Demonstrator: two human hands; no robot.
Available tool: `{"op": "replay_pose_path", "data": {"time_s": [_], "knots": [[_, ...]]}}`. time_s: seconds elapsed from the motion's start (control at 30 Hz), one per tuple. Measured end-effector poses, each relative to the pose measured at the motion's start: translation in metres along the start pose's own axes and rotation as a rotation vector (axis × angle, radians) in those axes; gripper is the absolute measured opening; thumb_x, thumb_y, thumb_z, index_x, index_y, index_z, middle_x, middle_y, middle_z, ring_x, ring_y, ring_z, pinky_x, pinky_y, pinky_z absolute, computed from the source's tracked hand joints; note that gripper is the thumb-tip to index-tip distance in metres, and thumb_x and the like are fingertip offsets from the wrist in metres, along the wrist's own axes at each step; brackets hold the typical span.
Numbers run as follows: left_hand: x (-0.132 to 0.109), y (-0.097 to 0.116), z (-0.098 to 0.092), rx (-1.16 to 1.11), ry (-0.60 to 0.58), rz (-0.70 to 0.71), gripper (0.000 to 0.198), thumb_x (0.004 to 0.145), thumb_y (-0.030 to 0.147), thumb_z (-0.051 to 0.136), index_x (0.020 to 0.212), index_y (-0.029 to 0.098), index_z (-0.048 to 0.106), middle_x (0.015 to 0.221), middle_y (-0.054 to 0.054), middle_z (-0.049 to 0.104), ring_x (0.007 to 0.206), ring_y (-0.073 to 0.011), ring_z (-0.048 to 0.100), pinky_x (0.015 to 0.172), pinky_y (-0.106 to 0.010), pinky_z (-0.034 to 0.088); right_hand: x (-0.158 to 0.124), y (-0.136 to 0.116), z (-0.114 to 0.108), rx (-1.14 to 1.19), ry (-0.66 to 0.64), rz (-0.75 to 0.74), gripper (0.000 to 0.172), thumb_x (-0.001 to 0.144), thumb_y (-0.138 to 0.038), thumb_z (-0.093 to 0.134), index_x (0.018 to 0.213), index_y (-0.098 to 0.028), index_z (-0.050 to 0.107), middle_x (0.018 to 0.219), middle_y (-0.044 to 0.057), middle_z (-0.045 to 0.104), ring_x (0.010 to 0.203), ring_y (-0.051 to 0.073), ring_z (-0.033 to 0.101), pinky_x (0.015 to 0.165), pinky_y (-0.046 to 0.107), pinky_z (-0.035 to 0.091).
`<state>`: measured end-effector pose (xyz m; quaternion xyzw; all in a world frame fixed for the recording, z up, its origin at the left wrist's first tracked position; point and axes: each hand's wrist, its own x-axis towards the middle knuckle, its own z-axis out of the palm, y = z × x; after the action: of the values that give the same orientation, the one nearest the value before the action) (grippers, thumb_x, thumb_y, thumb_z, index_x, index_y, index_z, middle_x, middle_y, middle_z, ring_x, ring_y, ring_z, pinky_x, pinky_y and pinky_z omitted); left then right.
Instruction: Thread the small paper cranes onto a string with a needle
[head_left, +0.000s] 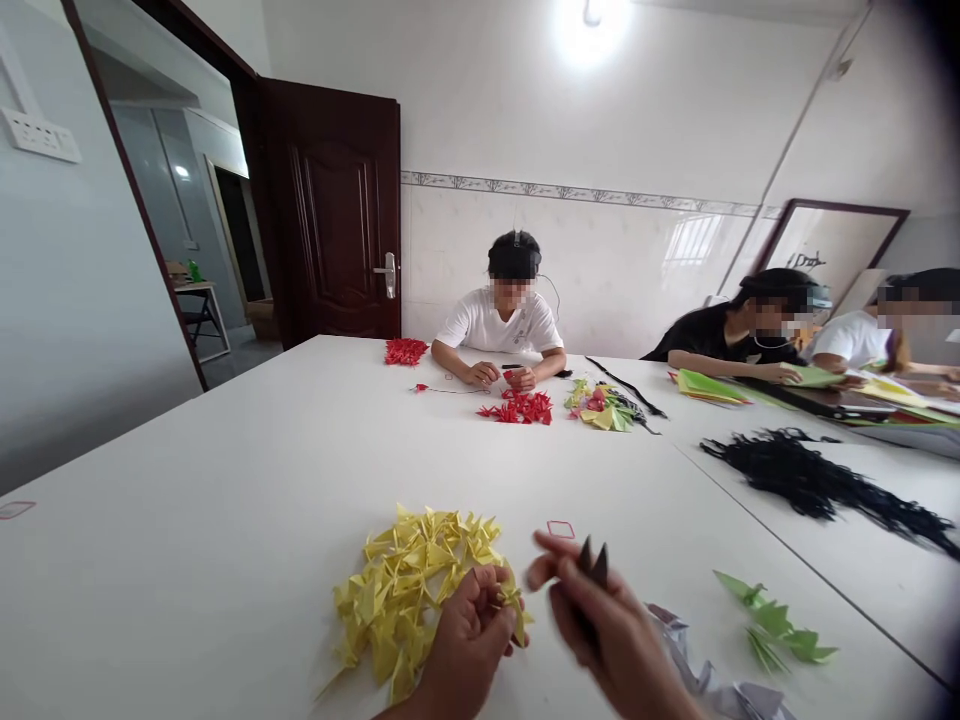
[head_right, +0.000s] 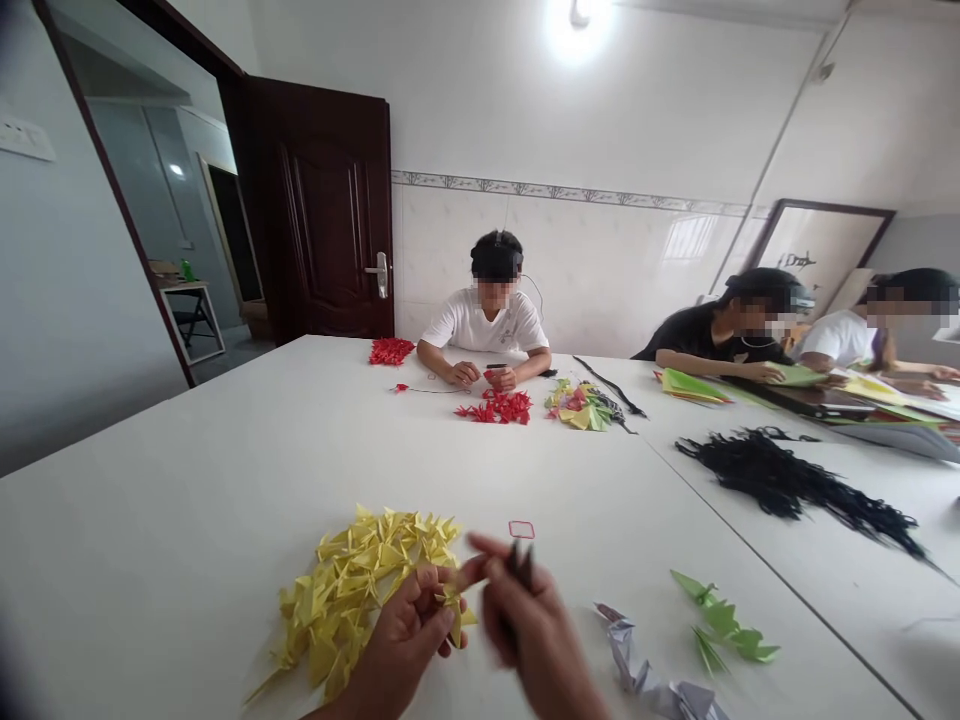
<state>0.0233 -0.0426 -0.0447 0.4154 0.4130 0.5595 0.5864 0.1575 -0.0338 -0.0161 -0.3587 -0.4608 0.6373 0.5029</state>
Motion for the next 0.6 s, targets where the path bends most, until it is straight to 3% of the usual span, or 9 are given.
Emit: {"op": "replay_pose_path", "data": {"time_s": [0.07,0.17,0.27,0.33,0.4,0.47,0.6], "knots": [[-0.001,0.0,-0.001,-0.006,-0.011,0.007,0.033,0.069,0.036,0.069,0.093,0.016,0.059,0.077,-0.004,0.062,0.061,-0.0123,0.058,0.057,-0.024,0.043,-0.02,-0.001,0.018,-0.027,-0.241,0.065,0.041,0.069,-0.056,0.067,0.09,-0.02,0.068,0.05,-0.002,0.055,0.035,0.006,0.036,0.036,0.018,0.026],[-0.002,-0.001,-0.003,-0.006,-0.018,0.002,0.035,0.07,0.036,0.069,0.096,0.015,0.059,0.079,-0.005,0.063,0.063,-0.0133,0.059,0.059,-0.025,0.045,-0.033,-0.002,0.032,-0.043,-0.262,0.066,0.037,0.069,-0.057,0.065,0.081,-0.022,0.069,0.05,-0.003,0.053,0.038,0.008,0.043,0.037,0.018,0.029],[-0.001,-0.001,-0.003,0.005,0.017,0.012,0.038,0.068,0.037,0.071,0.098,0.016,0.058,0.082,-0.006,0.064,0.065,-0.0135,0.059,0.061,-0.025,0.046,-0.021,-0.013,0.021,-0.047,-0.11,0.017,0.034,0.076,-0.053,0.061,0.075,-0.019,0.066,0.049,-0.006,0.044,0.037,0.006,0.032,0.035,0.017,0.023],[0.0,0.0,-0.002,0.034,0.028,0.007,0.041,0.069,0.039,0.071,0.101,0.016,0.057,0.083,-0.006,0.065,0.065,-0.0131,0.06,0.059,-0.024,0.045,-0.007,-0.016,0.006,-0.102,0.168,-0.07,0.036,0.073,-0.051,0.065,0.079,-0.016,0.065,0.052,-0.007,0.038,0.041,0.005,0.027,0.036,0.017,0.021],[0.0,0.001,-0.002,0.048,0.024,-0.009,0.045,0.067,0.041,0.071,0.103,0.017,0.057,0.082,-0.005,0.065,0.064,-0.013,0.06,0.058,-0.024,0.045,0.005,-0.008,-0.008,-0.135,0.341,-0.08,0.044,0.07,-0.055,0.065,0.088,-0.015,0.064,0.052,-0.009,0.032,0.042,0.005,0.023,0.036,0.017,0.018],[-0.001,0.002,-0.001,0.039,0.017,-0.029,0.047,0.065,0.042,0.072,0.102,0.016,0.058,0.083,-0.005,0.066,0.065,-0.0133,0.06,0.06,-0.024,0.046,0.015,0.006,-0.016,-0.187,0.382,-0.042,0.048,0.069,-0.058,0.064,0.086,-0.013,0.063,0.051,-0.009,0.031,0.041,0.005,0.023,0.036,0.018,0.017],[-0.002,0.003,-0.002,0.038,0.023,-0.04,0.046,0.065,0.04,0.072,0.103,0.017,0.058,0.087,-0.006,0.066,0.073,-0.0148,0.061,0.064,-0.025,0.048,0.018,0.02,-0.022,-0.164,0.297,0.033,0.049,0.071,-0.058,0.062,0.093,-0.015,0.062,0.053,-0.006,0.043,0.038,0.004,0.029,0.034,0.017,0.018]]}}
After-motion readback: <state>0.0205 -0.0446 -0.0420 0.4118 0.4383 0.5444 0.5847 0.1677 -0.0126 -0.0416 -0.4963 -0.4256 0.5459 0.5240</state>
